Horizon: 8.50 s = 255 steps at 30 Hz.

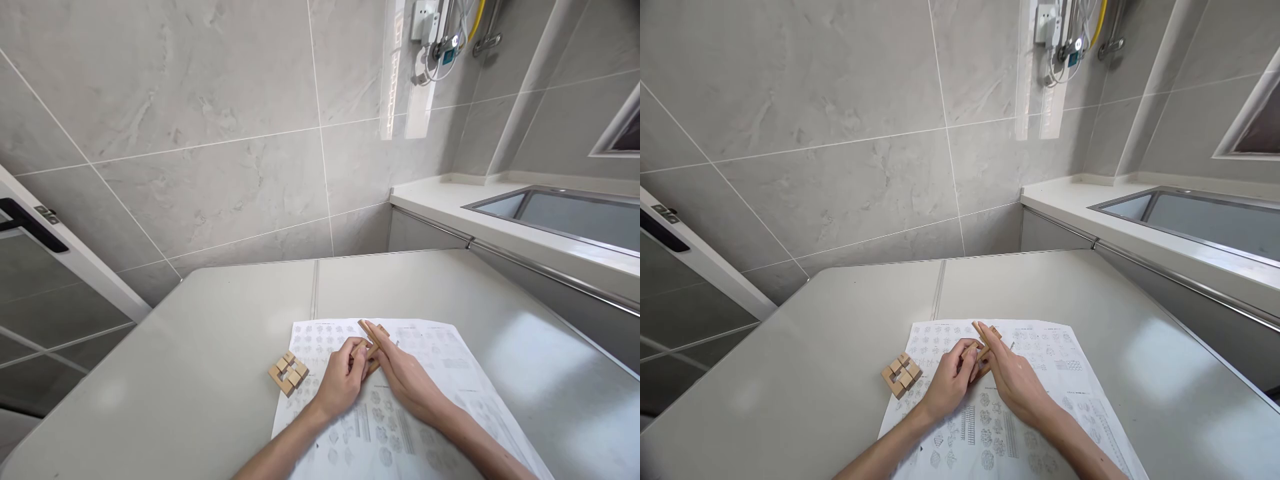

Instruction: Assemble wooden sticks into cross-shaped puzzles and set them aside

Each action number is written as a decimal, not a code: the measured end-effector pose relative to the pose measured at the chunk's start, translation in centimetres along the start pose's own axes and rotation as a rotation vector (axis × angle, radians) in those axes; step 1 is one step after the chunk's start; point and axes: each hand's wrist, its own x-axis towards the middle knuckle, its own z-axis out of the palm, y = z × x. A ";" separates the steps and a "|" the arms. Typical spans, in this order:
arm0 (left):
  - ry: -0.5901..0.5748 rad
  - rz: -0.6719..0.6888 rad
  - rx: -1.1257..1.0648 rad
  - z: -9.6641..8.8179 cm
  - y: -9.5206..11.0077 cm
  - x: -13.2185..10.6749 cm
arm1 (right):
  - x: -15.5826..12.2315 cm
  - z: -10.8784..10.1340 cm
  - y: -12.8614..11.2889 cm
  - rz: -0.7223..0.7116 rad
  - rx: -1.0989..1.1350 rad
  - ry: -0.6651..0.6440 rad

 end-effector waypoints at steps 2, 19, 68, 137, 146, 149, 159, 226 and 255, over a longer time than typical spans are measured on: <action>-0.004 0.006 0.000 -0.1 0.0 0.0 | 0.0 -0.2 0.2 -0.011 0.017 -0.028; -0.009 -0.017 -0.012 0.1 0.2 -0.1 | -0.1 0.2 -0.1 0.018 0.083 -0.044; 0.053 -0.028 -0.193 0.1 -0.5 -0.2 | -0.3 -0.2 -0.1 0.032 0.055 0.001; 0.178 0.093 0.246 -0.3 -0.1 0.2 | 0.9 -4.6 -0.2 0.338 1.029 0.128; 0.149 0.102 0.285 -0.3 -0.1 0.1 | 0.8 -4.3 -0.9 0.266 0.924 -0.102; 0.143 0.108 0.288 -0.3 0.0 0.1 | 0.7 -4.3 -1.1 0.252 0.892 -0.084; 0.122 0.109 0.288 -0.2 0.2 -0.1 | 0.7 -4.0 -1.5 0.258 0.856 -0.100; -0.101 0.229 0.298 -0.6 0.5 -1.0 | 0.4 -2.6 -1.3 0.327 0.804 -0.396; -0.135 0.222 0.606 -0.4 -0.6 -0.9 | 1.5 -4.3 4.8 0.444 1.729 0.463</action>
